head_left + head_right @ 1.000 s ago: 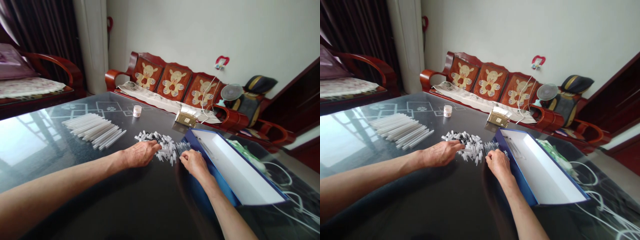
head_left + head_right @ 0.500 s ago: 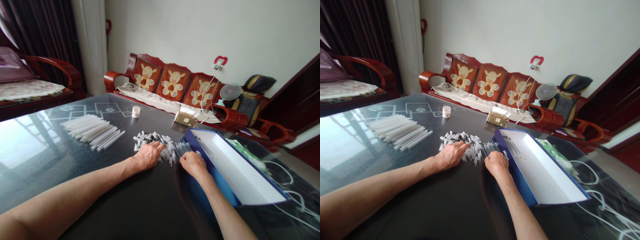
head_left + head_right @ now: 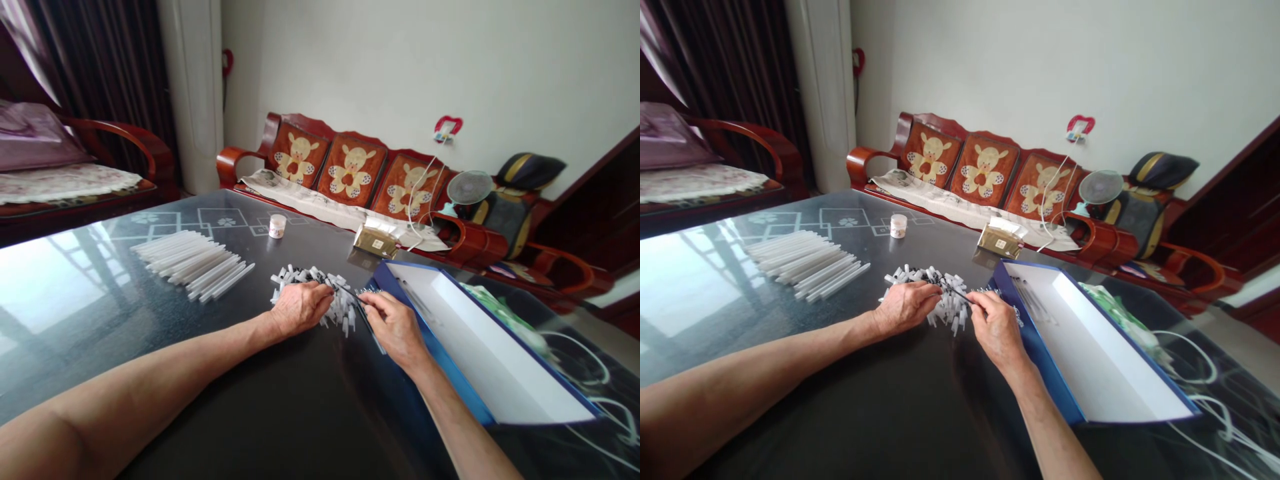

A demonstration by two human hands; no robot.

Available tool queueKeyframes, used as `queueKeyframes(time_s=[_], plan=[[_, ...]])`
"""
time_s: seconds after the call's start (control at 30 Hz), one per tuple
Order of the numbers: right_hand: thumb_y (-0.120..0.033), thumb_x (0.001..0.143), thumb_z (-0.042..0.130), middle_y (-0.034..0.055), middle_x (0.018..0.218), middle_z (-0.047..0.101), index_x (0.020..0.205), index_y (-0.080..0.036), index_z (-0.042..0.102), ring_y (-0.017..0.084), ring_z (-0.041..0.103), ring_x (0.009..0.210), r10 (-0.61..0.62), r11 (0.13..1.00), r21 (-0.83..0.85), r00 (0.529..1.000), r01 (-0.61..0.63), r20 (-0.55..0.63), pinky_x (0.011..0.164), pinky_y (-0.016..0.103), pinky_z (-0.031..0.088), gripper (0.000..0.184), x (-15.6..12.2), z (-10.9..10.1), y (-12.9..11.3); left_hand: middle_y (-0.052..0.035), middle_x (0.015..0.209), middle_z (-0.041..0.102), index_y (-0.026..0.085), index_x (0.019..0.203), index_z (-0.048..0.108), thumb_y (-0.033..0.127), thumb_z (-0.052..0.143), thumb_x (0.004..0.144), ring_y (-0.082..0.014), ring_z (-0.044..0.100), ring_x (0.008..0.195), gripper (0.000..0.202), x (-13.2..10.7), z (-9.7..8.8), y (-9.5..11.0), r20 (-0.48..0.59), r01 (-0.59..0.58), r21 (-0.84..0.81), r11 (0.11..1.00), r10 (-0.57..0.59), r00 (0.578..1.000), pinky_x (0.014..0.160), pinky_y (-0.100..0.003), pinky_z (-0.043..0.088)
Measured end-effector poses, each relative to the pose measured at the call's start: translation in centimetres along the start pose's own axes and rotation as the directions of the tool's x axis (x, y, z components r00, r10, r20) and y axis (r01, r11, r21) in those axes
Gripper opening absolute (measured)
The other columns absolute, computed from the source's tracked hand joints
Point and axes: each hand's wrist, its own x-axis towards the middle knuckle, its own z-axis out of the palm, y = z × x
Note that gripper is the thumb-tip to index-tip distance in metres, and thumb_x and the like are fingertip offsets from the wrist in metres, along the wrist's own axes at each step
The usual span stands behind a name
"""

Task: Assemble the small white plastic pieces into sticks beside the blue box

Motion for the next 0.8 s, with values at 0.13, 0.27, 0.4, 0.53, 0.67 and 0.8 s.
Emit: queueKeyframes(time_s=[0.13,0.27,0.4,0.53,0.67,0.8], plan=[[-0.017,0.082,0.046,0.0028,0.093,0.068,0.093,-0.023,0.069,0.017,0.064,0.087,-0.059,0.997,-0.058,0.998,0.058,-0.016,0.082,0.028,0.047,0.026,0.0,-0.2,0.1,-0.0034,0.085,0.067,0.021,0.097,0.063,0.034,0.037,0.093,-0.0154,0.063,0.076,0.029,0.0,0.2,0.1,-0.030,0.004,-0.019,1.000,-0.004,1.000,0.063,-0.024,0.043],[-0.012,0.081,0.046,0.0030,0.091,0.068,0.093,-0.023,0.069,0.017,0.064,0.085,-0.092,0.993,-0.079,0.996,0.092,-0.001,0.079,0.027,0.049,0.028,-0.2,0.0,0.5,-0.0032,0.084,0.066,0.020,0.095,0.062,0.033,0.038,0.093,-0.0157,0.063,0.075,0.028,-0.1,0.2,0.2,-0.044,-0.001,-0.016,1.000,0.000,0.999,0.063,-0.024,0.043],[-0.010,0.082,0.045,0.0039,0.091,0.067,0.094,-0.022,0.069,0.017,0.064,0.085,-0.141,0.986,-0.091,0.990,0.141,0.015,0.080,0.029,0.049,0.029,-0.2,0.0,0.5,-0.0030,0.079,0.064,0.020,0.097,0.062,0.034,0.037,0.093,-0.0153,0.062,0.070,0.029,-0.1,-0.1,0.4,-0.009,-0.053,0.022,0.998,0.053,0.999,0.059,-0.024,0.042],[-0.009,0.083,0.045,0.0044,0.092,0.066,0.097,-0.022,0.068,0.018,0.062,0.087,-0.252,0.954,-0.163,0.967,0.252,0.019,0.082,0.032,0.048,0.030,-0.3,0.3,-0.1,-0.0023,0.074,0.061,0.021,0.100,0.062,0.036,0.035,0.094,-0.0154,0.060,0.066,0.031,-0.4,-0.7,1.1,0.060,-0.154,0.082,0.985,0.150,0.987,0.053,-0.023,0.038],[-0.012,0.086,0.044,0.0067,0.097,0.064,0.102,-0.021,0.066,0.018,0.060,0.093,-0.311,0.947,-0.099,0.950,0.307,-0.037,0.086,0.032,0.048,0.029,-0.5,1.1,-1.3,-0.0017,0.074,0.061,0.023,0.107,0.061,0.039,0.034,0.095,-0.0144,0.059,0.064,0.033,-0.5,-0.8,1.5,0.048,-0.173,0.059,0.983,0.170,0.984,0.052,-0.022,0.036],[-0.021,0.085,0.051,0.0087,0.102,0.063,0.099,-0.019,0.066,0.020,0.059,0.098,-0.191,0.981,-0.015,0.955,0.192,-0.225,0.086,0.033,0.049,0.020,-0.4,1.0,-1.7,-0.0009,0.072,0.062,0.023,0.095,0.064,0.039,0.036,0.094,-0.0121,0.058,0.062,0.032,-0.3,-0.5,1.1,-0.027,-0.089,-0.027,0.996,0.088,0.996,0.054,-0.022,0.037]])
